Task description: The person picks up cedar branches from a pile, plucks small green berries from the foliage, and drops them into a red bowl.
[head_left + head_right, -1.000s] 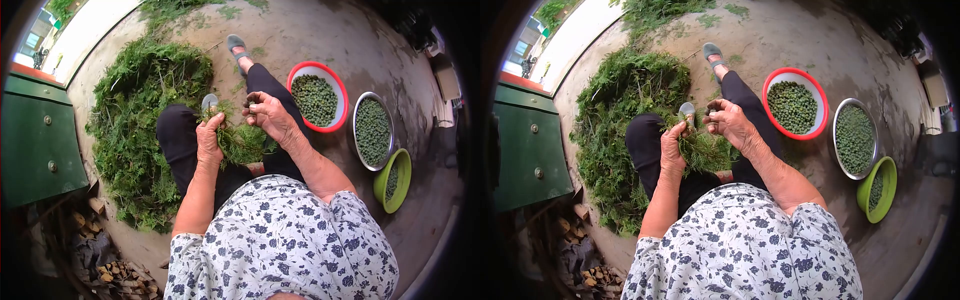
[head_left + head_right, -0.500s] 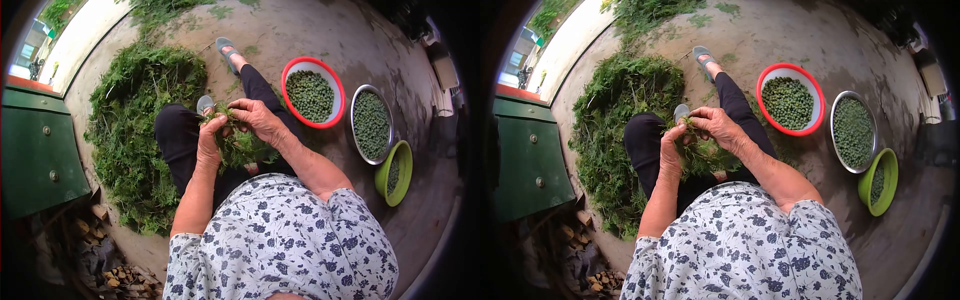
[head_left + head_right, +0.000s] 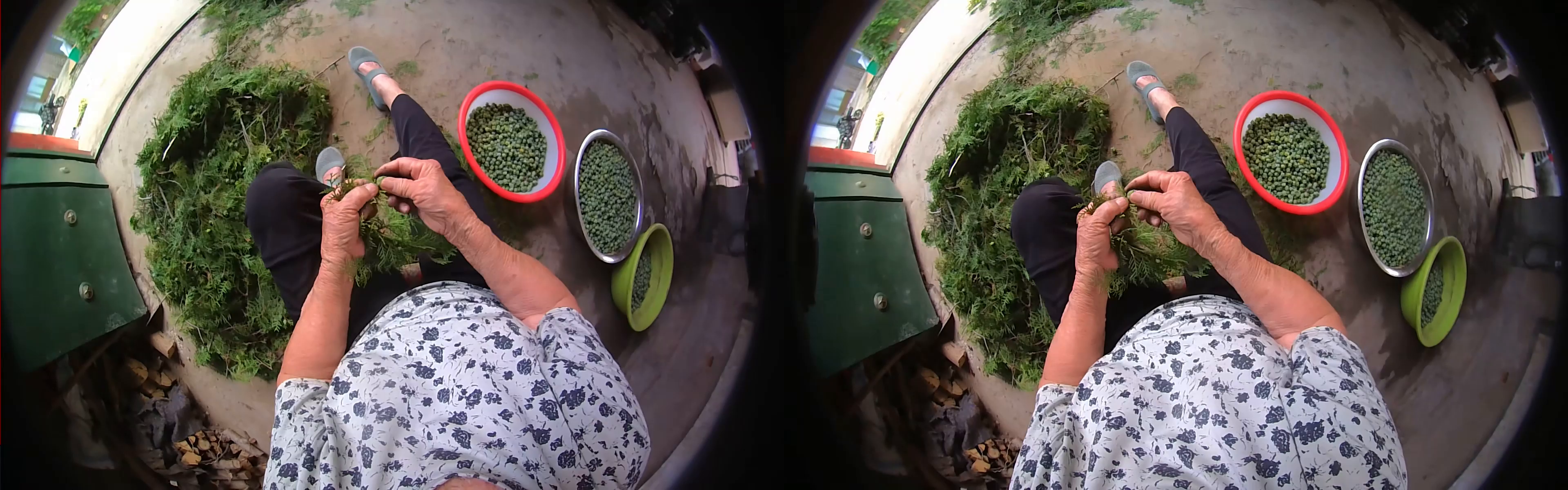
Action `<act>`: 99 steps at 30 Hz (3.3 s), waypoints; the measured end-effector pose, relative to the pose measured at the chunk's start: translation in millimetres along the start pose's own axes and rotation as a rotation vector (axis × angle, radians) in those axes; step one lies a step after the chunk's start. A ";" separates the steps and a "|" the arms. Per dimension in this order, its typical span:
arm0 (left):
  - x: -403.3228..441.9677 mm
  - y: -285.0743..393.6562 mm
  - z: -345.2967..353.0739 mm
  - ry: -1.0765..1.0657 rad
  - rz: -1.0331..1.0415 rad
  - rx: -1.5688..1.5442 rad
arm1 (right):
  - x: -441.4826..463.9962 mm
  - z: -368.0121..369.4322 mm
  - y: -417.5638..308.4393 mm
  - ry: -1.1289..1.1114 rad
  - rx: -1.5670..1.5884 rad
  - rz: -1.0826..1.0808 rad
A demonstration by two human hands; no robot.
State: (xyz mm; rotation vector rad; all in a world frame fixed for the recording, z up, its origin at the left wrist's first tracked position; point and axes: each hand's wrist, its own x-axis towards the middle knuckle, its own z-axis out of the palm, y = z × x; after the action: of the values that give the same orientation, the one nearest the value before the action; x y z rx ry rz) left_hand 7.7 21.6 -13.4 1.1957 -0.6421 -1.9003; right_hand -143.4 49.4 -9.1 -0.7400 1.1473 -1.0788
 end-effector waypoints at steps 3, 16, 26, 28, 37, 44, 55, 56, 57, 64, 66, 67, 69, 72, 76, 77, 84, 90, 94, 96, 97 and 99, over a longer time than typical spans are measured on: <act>4.1 -2.5 -0.4 -0.001 -0.001 -0.026 | 6.9 -4.2 11.0 -0.017 0.315 0.105; 29.5 -2.0 -19.9 0.116 -0.132 -0.451 | 16.9 -131.3 10.8 0.445 0.902 -0.129; 43.9 -9.4 -33.6 0.100 -0.228 -0.568 | -14.1 -205.3 19.7 0.775 0.617 -0.240; 40.1 -4.8 -24.6 0.111 -0.240 -0.570 | -20.1 -156.7 3.2 0.466 0.351 -0.113; 22.7 8.7 3.6 0.236 -0.257 -0.492 | -24.7 -26.5 1.9 -0.179 -0.198 -0.100; 29.5 2.5 6.4 0.158 -0.132 -0.520 | -26.6 -6.2 14.5 -0.003 0.024 -0.032; 3.8 -0.2 14.2 -0.101 -0.251 -0.347 | -17.6 -18.2 4.9 0.020 0.280 0.079; 2.1 0.0 17.0 -0.138 -0.244 -0.303 | -18.1 -18.4 2.0 0.000 0.270 0.123; 1.2 0.4 18.8 -0.176 -0.237 -0.260 | -18.0 -18.9 2.3 -0.001 0.270 0.123; 13.8 -13.9 17.3 0.050 -0.124 -0.274 | -20.0 -26.0 6.9 0.073 0.146 0.033; 17.3 -15.9 15.5 0.085 -0.104 -0.276 | -20.0 -26.1 10.9 0.321 -0.062 -0.065; 18.8 -16.8 15.0 0.119 -0.085 -0.276 | -22.4 -26.1 9.7 0.321 -0.062 -0.064; 20.4 -17.5 15.9 0.145 -0.081 -0.278 | -27.9 -25.3 1.7 0.505 -0.499 -0.306; 19.1 -18.8 17.1 0.162 -0.062 -0.273 | -31.7 -19.1 -2.1 0.381 -0.624 -0.446; 23.2 -23.3 14.2 0.183 0.016 -0.245 | -29.4 -4.7 1.4 0.209 -0.684 -0.388; 23.5 -24.5 13.6 0.184 0.016 -0.245 | -27.0 -3.8 6.2 0.216 -0.706 -0.403; 22.0 -23.5 13.1 0.190 0.051 -0.147 | -20.5 0.3 14.5 0.162 -0.571 -0.297; 20.0 -21.2 12.4 0.137 0.014 -0.165 | -17.5 0.5 16.6 0.266 -0.576 -0.350; 20.6 -22.8 15.9 0.060 0.012 -0.144 | -19.2 -3.4 16.1 0.277 -0.578 -0.365; 19.4 -20.7 17.0 0.055 -0.009 -0.124 | -19.6 -6.0 18.6 0.274 -0.635 -0.386; 18.9 -20.0 17.3 0.051 -0.030 -0.106 | -20.2 -7.1 18.2 0.275 -0.635 -0.386; 21.5 -23.5 16.0 0.082 -0.038 -0.146 | -20.8 -8.4 17.1 0.207 -0.427 -0.222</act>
State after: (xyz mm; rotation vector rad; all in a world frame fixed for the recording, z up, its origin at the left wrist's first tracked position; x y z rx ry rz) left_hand -20.4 17.2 -35.0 1.1928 -0.4315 -1.8842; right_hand -147.5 75.2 -19.7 -1.1288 1.5258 -1.1258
